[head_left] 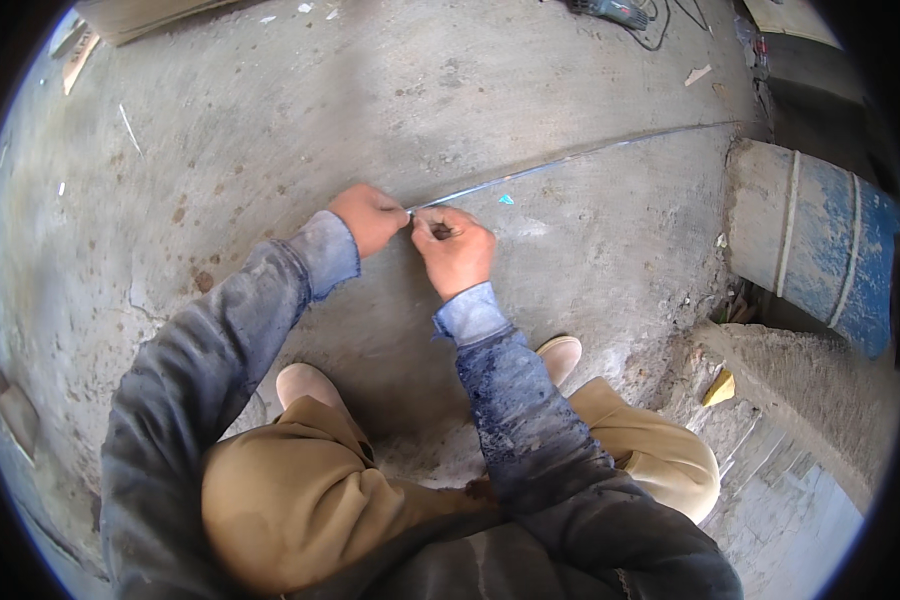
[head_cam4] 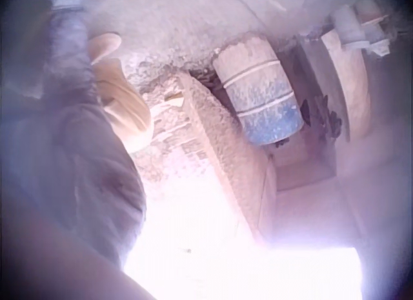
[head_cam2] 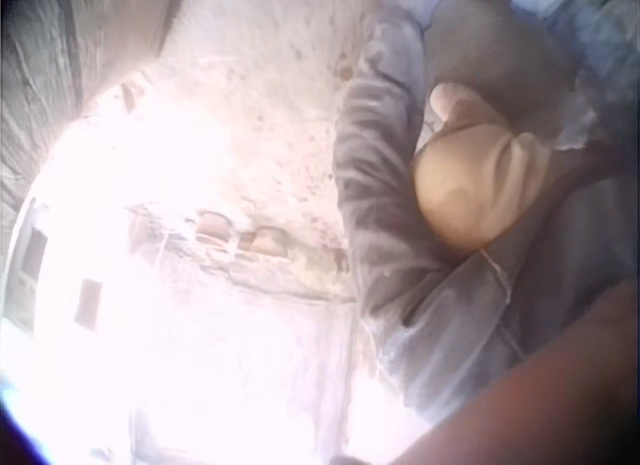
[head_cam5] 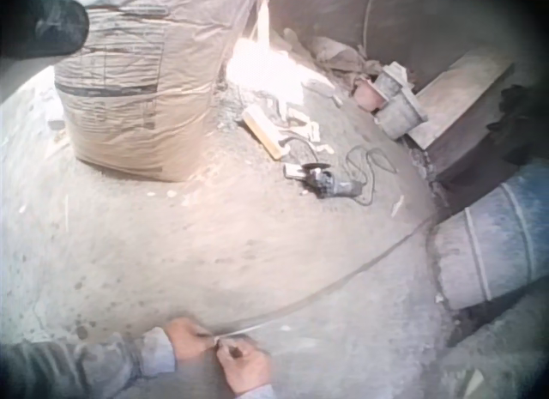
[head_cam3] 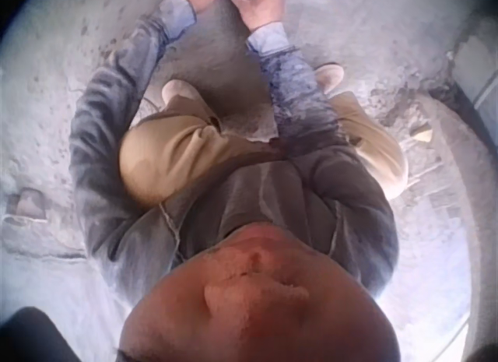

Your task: The person measures a metal rod using a tape measure and then uses an angle grinder to cut the rod into several smaller pieces.

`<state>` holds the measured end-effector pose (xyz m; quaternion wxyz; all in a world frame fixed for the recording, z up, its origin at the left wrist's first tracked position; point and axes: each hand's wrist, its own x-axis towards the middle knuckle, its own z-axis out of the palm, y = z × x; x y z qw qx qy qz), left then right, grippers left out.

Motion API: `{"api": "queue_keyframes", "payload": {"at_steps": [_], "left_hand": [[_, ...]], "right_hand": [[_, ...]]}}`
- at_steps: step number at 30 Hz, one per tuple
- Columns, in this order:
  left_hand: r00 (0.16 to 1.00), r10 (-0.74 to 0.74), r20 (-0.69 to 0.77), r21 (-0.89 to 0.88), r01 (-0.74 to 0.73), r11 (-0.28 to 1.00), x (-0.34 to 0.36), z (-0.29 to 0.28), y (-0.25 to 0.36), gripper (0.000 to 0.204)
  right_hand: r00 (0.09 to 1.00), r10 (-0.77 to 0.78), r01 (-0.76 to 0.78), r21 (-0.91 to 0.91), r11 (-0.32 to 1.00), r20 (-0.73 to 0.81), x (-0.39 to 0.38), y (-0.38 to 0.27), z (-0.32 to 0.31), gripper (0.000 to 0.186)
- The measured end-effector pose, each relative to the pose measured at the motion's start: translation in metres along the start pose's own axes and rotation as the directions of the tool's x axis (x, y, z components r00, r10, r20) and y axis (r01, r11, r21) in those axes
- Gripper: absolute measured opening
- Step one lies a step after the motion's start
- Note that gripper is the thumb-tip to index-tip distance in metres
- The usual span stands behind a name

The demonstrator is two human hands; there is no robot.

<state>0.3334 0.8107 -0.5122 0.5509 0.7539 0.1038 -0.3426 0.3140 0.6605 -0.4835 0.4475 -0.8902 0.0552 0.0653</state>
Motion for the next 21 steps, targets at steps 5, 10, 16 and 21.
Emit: {"api": "queue_keyframes", "payload": {"at_steps": [5, 10, 16, 21], "left_hand": [[0.999, 0.014, -0.032, -0.019, -0.015, 1.0, -0.0017, 0.0033, -0.0018, 0.025], [1.0, 0.009, 0.014, -0.04, -0.008, 0.999, -0.0027, 0.0033, -0.0034, 0.026], [0.999, 0.045, 0.024, -0.025, -0.045, 0.999, -0.004, 0.0005, -0.0028, 0.021], [0.992, 0.078, 0.104, 0.065, -0.085, 0.994, -0.0059, -0.0031, -0.0006, 0.021]], "right_hand": [[0.998, -0.066, 0.066, -0.039, 0.997, 0.01, -0.003, -0.0011, -0.0005, 0.01], [0.989, -0.142, 0.145, -0.058, 0.988, 0.049, -0.0015, 0.0012, -0.0035, 0.011], [0.981, -0.187, 0.192, -0.182, 0.964, 0.043, -0.0012, -0.0014, -0.0004, 0.008], [0.971, -0.24, 0.23, -0.277, 0.933, -0.004, -0.0073, 0.0031, 0.0037, 0.006]]}}
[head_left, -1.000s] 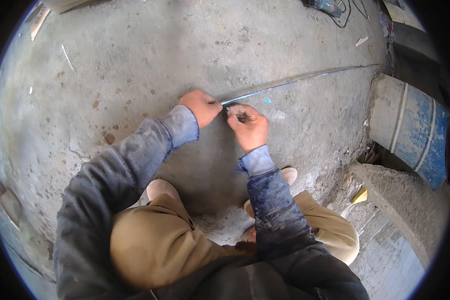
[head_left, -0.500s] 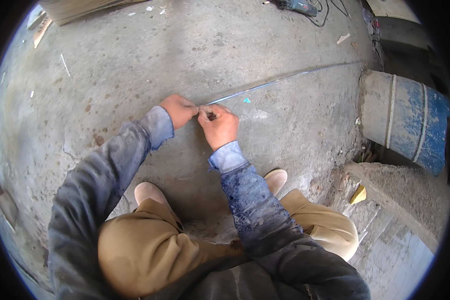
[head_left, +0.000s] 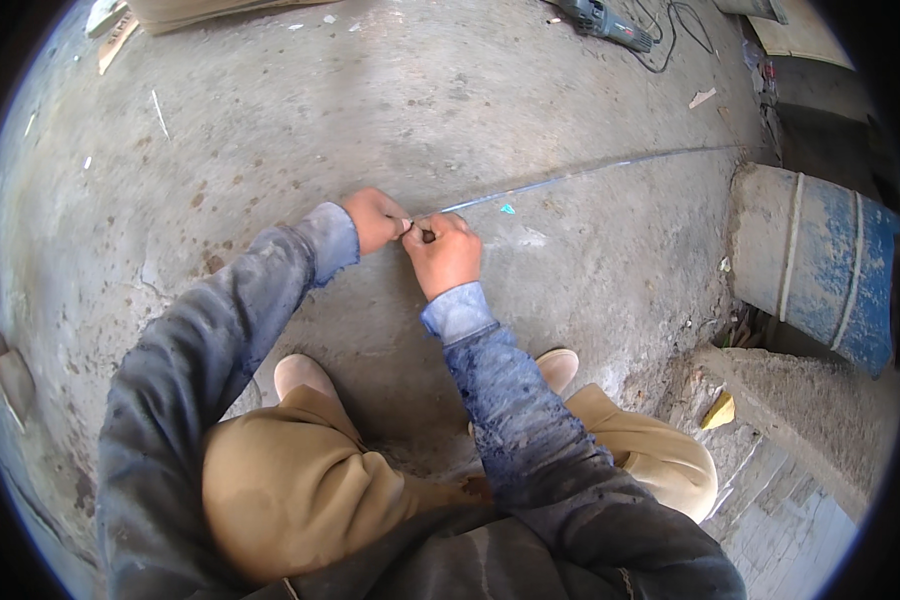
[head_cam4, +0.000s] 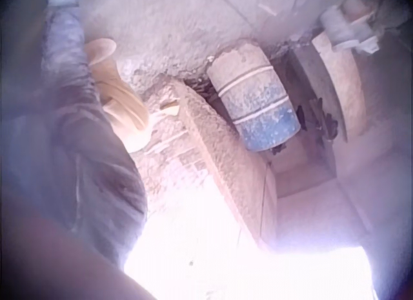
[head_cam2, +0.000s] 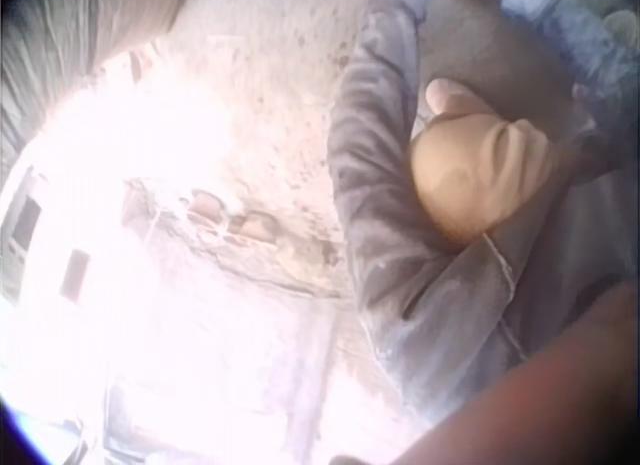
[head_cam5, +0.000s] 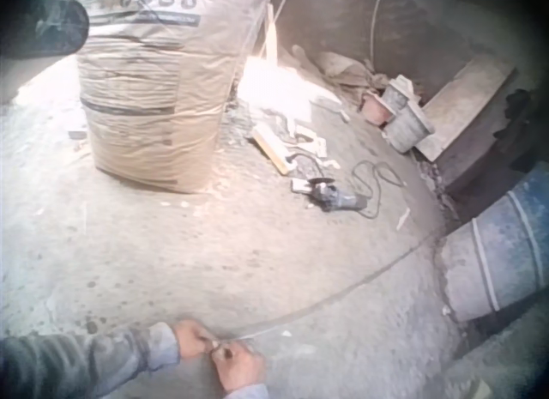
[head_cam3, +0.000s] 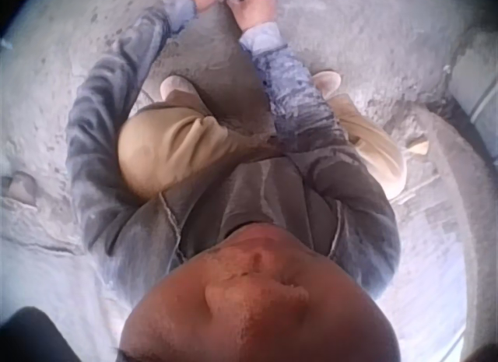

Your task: The person measures a metal rod using a tape measure and then uses an angle grinder to cut the rod into several smaller pieces.

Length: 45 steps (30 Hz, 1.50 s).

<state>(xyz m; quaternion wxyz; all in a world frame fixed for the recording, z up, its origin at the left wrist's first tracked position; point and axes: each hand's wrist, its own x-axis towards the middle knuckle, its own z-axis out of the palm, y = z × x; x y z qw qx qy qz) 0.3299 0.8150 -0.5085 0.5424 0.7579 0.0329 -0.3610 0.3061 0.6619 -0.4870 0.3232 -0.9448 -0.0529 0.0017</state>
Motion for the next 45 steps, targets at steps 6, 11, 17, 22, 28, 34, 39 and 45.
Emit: {"api": "queue_keyframes", "payload": {"at_steps": [6, 11, 17, 22, 28, 34, 39, 45], "left_hand": [[0.999, -0.015, -0.034, 0.097, 0.018, 0.995, 0.003, -0.006, 0.002, 0.022], [1.0, 0.019, -0.004, 0.009, -0.019, 1.0, -0.002, -0.002, 0.002, 0.021], [0.998, -0.068, -0.004, 0.002, 0.068, 0.998, -0.004, -0.006, 0.008, 0.021], [0.999, -0.042, -0.017, -0.022, 0.042, 0.999, -0.005, -0.005, 0.008, 0.021], [0.996, 0.041, -0.074, 0.135, -0.031, 0.99, 0.008, -0.024, 0.007, 0.02], [0.94, 0.267, -0.213, 0.395, -0.167, 0.903, 0.019, -0.046, 0.003, 0.021], [0.91, 0.333, -0.247, 0.49, -0.18, 0.853, 0.019, -0.047, -0.006, 0.021], [0.886, 0.343, -0.313, 0.538, -0.132, 0.832, 0.022, -0.05, -0.018, 0.019]], "right_hand": [[0.993, 0.109, -0.113, 0.1, 0.988, 0.052, -0.022, 0.003, -0.007, 0.007], [0.992, 0.126, -0.122, 0.187, 0.975, -0.012, -0.003, -0.002, -0.008, 0.007], [0.984, 0.171, -0.175, 0.172, 0.969, 0.038, 0.003, -0.008, -0.006, 0.007], [0.994, 0.104, -0.105, 0.124, 0.987, 0.019, 0.002, -0.005, 0.0, 0.007], [0.946, 0.137, -0.133, -0.032, 0.991, 0.294, -0.026, 0.011, -0.009, 0.01], [0.947, -0.081, 0.117, -0.097, 0.988, 0.311, -0.011, 0.036, -0.021, 0.031], [0.95, -0.074, 0.132, -0.175, 0.976, 0.304, 0.011, 0.053, -0.034, 0.05], [0.931, -0.01, 0.097, -0.222, 0.97, 0.366, -0.005, 0.062, -0.025, 0.073]]}}
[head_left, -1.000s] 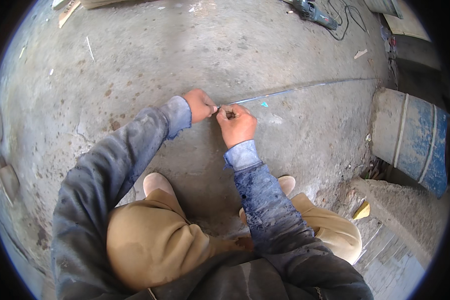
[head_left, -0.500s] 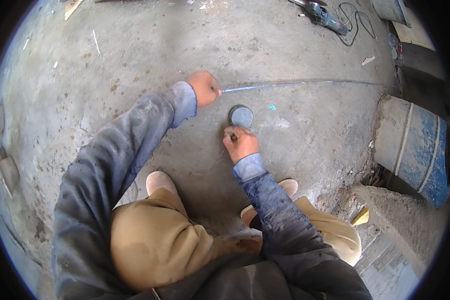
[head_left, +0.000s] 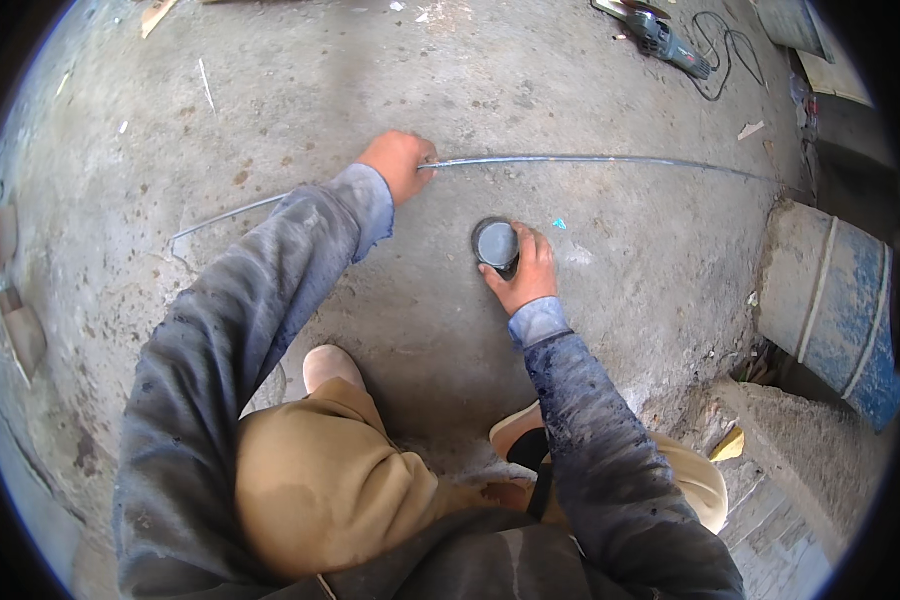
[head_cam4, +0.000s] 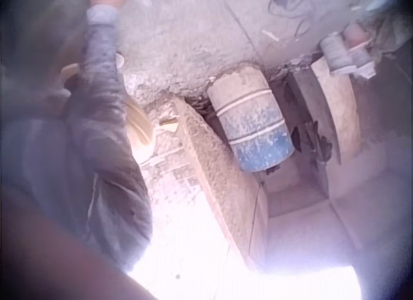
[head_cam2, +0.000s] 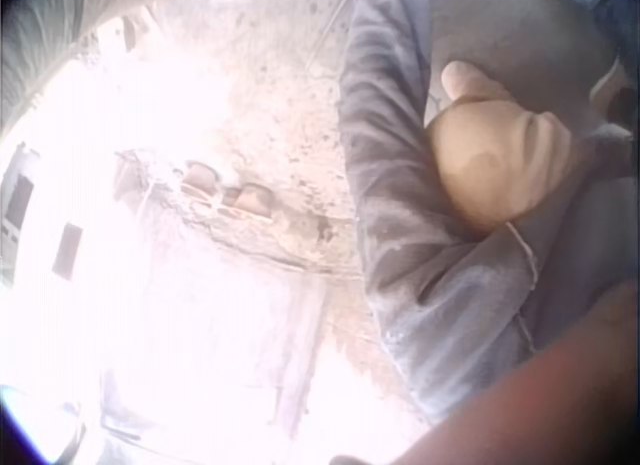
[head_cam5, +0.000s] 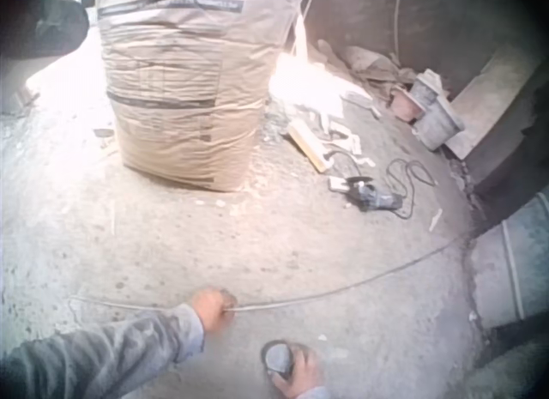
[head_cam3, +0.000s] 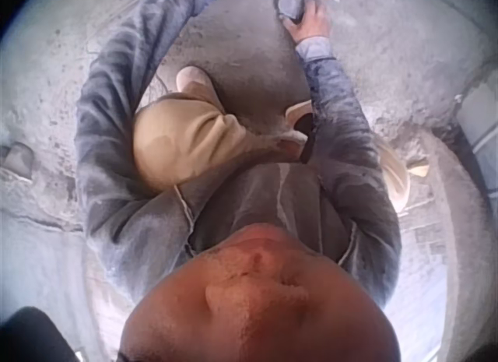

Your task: The person measures a metal rod using a tape measure and then uses an angle grinder to cut the rod into several smaller pieces.

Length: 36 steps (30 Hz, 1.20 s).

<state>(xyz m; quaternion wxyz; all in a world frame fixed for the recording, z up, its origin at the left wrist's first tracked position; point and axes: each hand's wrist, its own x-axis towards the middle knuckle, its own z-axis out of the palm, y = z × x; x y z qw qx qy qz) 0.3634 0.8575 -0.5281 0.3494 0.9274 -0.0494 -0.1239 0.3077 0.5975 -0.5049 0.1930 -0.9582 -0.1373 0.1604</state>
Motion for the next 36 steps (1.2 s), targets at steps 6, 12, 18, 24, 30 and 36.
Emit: {"api": "queue_keyframes", "payload": {"at_steps": [6, 12, 18, 24, 30, 36], "left_hand": [[0.997, -0.04, 0.065, 0.125, 0.032, 0.992, -0.001, -0.003, -0.002, 0.021], [0.992, 0.081, 0.093, 0.051, -0.086, 0.995, -0.013, -0.025, -0.002, 0.022], [0.994, 0.11, 0.03, 0.085, -0.112, 0.99, -0.022, -0.03, -0.003, 0.02], [0.966, 0.233, -0.11, 0.317, -0.188, 0.93, -0.031, -0.023, -0.001, 0.021], [0.954, 0.174, -0.246, 0.247, -0.112, 0.963, -0.038, -0.014, 0.001, 0.027], [0.964, 0.135, -0.23, 0.32, -0.056, 0.946, -0.039, -0.016, 0.001, 0.028]], "right_hand": [[0.998, 0.043, -0.047, 0.092, 0.995, 0.044, 0.01, -0.008, 0.002, 0.075], [0.996, 0.082, -0.069, 0.37, 0.926, -0.02, 0.022, -0.075, 0.037, 0.075], [0.963, 0.181, -0.082, 0.427, 0.9, -0.197, 0.052, -0.122, 0.072, 0.079], [0.989, 0.029, 0.019, 0.315, 0.949, -0.148, 0.042, -0.09, 0.055, 0.063], [0.982, 0.128, -0.077, 0.33, 0.941, -0.136, 0.057, -0.085, 0.058, 0.054], [0.987, 0.034, 0.025, 0.353, 0.935, -0.16, 0.057, -0.073, 0.056, 0.044]]}}
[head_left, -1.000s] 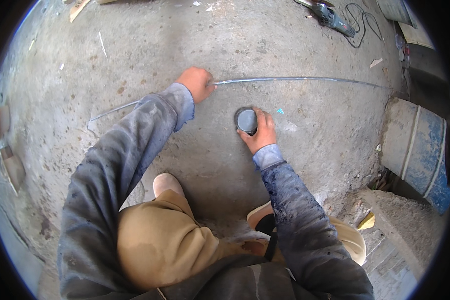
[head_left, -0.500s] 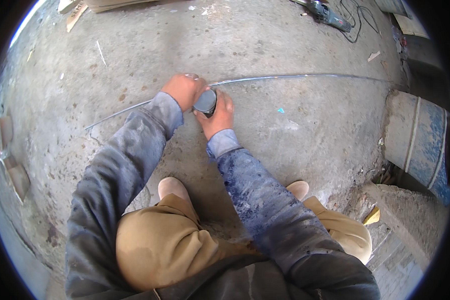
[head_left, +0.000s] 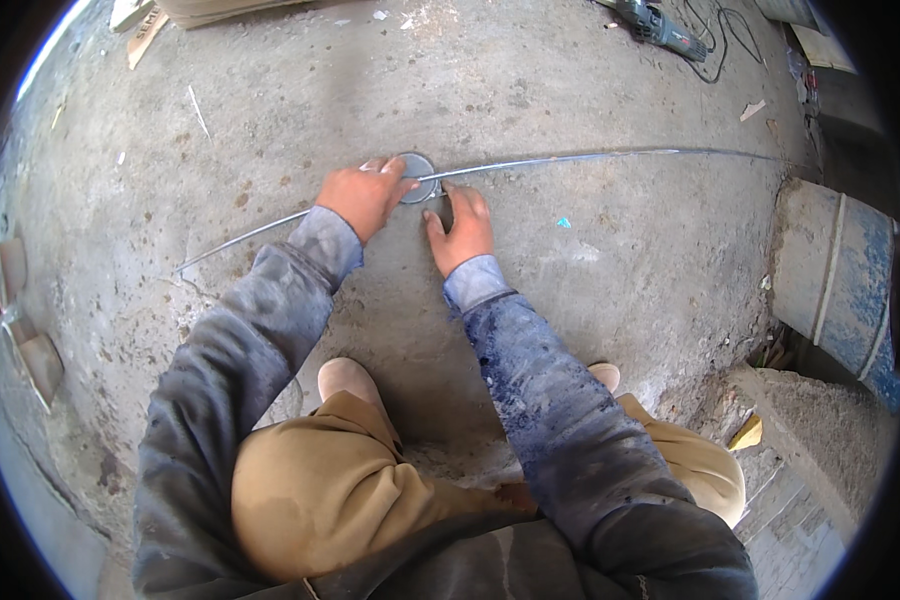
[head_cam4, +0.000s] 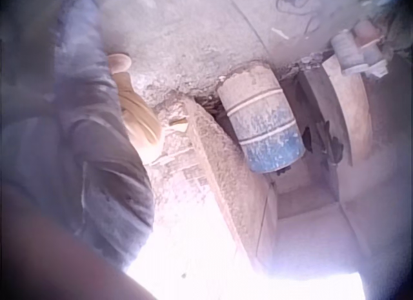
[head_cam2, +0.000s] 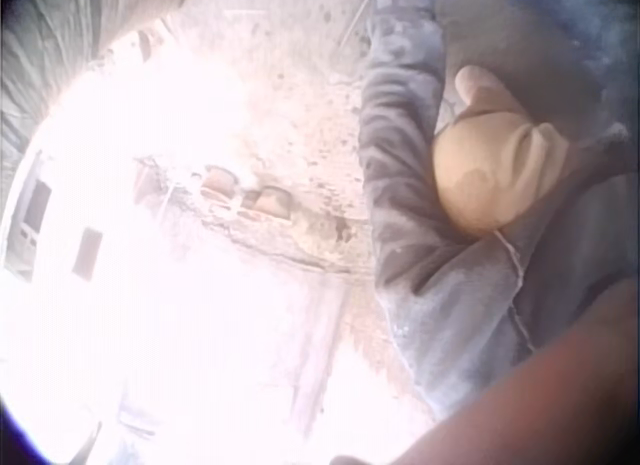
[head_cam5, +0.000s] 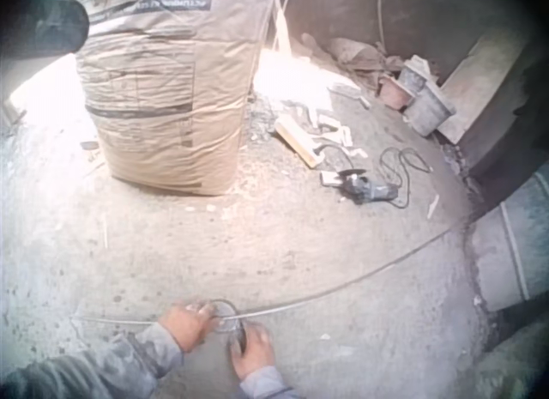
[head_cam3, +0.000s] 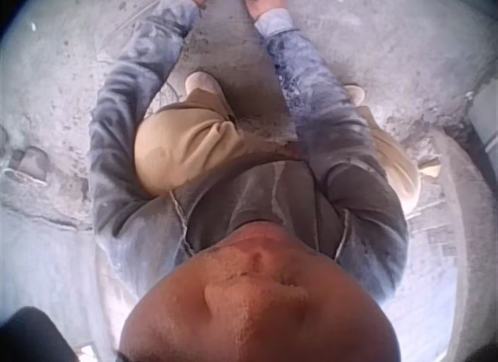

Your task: The person measures a metal rod using a tape measure and then uses an angle grinder to cut the rod into several smaller pieces.

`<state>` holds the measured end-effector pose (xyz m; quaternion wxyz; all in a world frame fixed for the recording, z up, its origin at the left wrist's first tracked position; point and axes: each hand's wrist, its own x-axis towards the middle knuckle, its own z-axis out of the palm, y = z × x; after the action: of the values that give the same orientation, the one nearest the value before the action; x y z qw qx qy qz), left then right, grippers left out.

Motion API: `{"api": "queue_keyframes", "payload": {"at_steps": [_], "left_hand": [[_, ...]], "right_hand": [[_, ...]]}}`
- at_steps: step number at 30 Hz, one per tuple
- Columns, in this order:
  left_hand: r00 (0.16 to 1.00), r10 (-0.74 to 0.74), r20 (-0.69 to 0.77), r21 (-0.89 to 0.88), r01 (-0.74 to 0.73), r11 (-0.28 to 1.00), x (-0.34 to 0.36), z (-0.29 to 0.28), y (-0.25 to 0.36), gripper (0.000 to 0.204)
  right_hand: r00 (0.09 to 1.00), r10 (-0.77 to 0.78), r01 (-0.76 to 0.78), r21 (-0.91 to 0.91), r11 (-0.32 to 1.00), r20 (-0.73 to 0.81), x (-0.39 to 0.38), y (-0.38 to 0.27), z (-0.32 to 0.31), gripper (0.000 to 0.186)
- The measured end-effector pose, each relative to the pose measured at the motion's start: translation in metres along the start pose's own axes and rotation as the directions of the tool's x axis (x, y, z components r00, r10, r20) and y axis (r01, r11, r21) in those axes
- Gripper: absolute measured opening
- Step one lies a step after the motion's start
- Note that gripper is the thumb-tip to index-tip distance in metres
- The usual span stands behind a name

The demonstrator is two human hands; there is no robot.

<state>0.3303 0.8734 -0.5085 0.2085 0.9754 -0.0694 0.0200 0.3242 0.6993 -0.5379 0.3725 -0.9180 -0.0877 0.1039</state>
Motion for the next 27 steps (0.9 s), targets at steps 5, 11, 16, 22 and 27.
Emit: {"api": "queue_keyframes", "payload": {"at_steps": [5, 11, 16, 22, 27], "left_hand": [[1.0, 0.003, 0.003, 0.035, -0.003, 0.999, 0.0, -0.004, -0.006, 0.032], [0.987, -0.113, 0.118, -0.047, 0.119, 0.992, 0.006, -0.004, -0.011, 0.042], [0.966, -0.182, 0.185, -0.008, 0.187, 0.982, 0.007, -0.007, -0.007, 0.047], [0.943, -0.223, 0.249, 0.038, 0.221, 0.975, 0.007, -0.013, -0.002, 0.047], [0.891, -0.29, 0.348, 0.133, 0.259, 0.957, 0.005, -0.028, 0.0, 0.043]], "right_hand": [[0.997, -0.016, 0.017, -0.021, 1.0, 0.076, 0.003, 0.025, -0.044, 0.031], [0.964, -0.261, 0.264, -0.307, 0.914, 0.052, 0.076, 0.074, -0.161, 0.021], [0.945, -0.296, 0.192, -0.497, 0.847, -0.14, 0.191, 0.128, -0.246, 0.028], [0.922, -0.299, 0.017, -0.744, 0.668, -0.247, 0.288, 0.174, -0.275, 0.056], [0.924, -0.312, -0.036, -0.863, 0.505, -0.221, 0.333, 0.179, -0.285, 0.072]]}}
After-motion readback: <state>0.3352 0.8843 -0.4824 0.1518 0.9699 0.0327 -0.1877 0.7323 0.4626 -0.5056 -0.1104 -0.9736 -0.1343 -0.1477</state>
